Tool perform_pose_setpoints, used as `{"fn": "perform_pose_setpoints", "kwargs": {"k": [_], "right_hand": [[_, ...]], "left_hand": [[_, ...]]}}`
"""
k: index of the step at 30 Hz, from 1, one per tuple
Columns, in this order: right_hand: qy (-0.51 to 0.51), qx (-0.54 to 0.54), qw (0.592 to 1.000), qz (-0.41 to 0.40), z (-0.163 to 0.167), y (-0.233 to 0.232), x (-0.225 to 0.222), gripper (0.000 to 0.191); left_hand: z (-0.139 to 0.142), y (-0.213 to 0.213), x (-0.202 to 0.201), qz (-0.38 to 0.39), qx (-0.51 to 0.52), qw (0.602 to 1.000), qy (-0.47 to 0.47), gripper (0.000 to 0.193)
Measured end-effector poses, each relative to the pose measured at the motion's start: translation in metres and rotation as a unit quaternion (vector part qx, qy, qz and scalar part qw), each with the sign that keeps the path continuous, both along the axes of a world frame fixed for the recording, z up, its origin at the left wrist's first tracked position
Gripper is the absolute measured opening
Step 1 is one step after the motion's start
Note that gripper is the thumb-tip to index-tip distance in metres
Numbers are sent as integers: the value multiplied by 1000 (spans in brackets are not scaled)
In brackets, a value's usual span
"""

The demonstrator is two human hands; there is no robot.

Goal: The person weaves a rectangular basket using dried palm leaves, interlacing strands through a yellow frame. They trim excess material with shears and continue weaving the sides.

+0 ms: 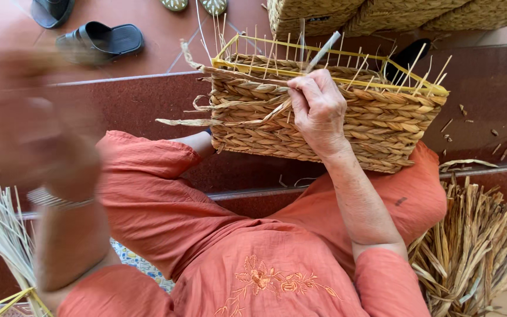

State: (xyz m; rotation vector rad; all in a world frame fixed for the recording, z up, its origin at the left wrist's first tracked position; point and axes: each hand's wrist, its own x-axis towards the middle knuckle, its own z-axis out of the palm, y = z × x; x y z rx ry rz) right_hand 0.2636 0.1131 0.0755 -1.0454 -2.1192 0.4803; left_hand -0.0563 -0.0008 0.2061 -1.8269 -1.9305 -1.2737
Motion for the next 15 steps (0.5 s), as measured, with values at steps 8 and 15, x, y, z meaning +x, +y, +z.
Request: {"fn": "perform_pose_setpoints", "kwargs": {"k": [8, 15], "right_hand": [[34, 58, 997, 31, -16, -2, 18, 18], [3, 75, 997, 32, -20, -12, 24, 23]], "left_hand": [[-144, 76, 119, -263, -83, 959, -56, 15], [-153, 90, 144, -260, -70, 959, -87, 25]]}}
